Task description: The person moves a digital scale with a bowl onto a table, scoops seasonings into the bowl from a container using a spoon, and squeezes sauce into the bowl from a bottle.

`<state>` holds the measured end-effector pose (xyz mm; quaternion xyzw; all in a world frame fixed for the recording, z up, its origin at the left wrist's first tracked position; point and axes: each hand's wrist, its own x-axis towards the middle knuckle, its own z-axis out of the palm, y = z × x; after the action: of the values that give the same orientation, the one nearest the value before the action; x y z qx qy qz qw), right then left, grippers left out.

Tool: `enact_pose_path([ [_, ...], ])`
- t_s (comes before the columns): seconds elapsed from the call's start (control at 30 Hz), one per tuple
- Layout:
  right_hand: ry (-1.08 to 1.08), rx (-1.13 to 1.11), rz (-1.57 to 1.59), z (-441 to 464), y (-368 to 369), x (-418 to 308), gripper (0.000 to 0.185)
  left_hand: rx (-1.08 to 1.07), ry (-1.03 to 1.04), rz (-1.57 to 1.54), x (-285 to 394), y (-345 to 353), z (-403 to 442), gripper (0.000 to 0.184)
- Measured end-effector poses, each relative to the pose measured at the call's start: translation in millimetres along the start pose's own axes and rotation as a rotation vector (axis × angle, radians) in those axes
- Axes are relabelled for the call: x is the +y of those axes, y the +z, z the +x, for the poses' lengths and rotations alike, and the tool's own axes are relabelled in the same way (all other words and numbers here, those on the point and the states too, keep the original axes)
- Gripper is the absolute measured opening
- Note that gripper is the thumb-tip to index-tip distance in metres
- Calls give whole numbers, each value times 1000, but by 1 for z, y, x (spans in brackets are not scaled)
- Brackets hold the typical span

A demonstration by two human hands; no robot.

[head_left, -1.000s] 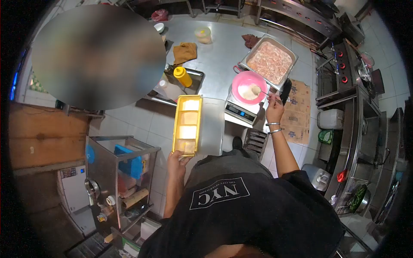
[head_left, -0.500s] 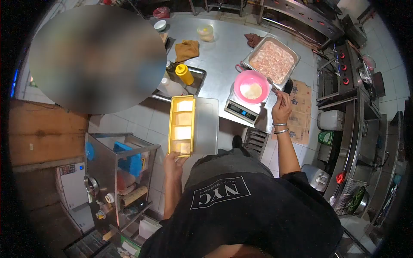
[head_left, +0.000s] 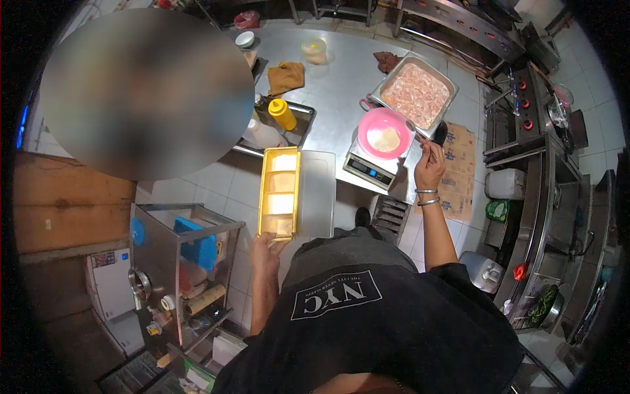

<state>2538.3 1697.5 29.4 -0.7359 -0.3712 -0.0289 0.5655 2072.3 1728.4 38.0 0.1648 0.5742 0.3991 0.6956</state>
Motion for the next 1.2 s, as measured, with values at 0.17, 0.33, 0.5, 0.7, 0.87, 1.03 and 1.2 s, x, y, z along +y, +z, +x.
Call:
enact_pose_path([
  [0.17, 8, 0, 17, -1, 1, 1, 18, 38, 3, 9, -3, 0, 1, 37],
  [0.33, 8, -2, 29, 0, -1, -6, 19, 31, 2, 20, -2, 0, -1, 36],
  [0.5, 1, 16, 7, -2, 2, 8, 19, 37, 23, 12, -4, 1, -2, 38],
  [0.7, -106, 111, -111, 4, -5, -27, 24, 0, 11, 19, -2, 1, -6, 36],
  [0.87, 252, -330, 342, 0, -4, -77, 35, -20, 35, -72, -3, 5, -19, 36],
  [1.03, 272, -995, 36, -49, 68, -68, 46, 41, 85, -231, -22, -4, -30, 36],
  [1.2, 386, -1203, 136, -65, 104, -95, 40, 194, 112, -296, -31, 2, -61, 34],
])
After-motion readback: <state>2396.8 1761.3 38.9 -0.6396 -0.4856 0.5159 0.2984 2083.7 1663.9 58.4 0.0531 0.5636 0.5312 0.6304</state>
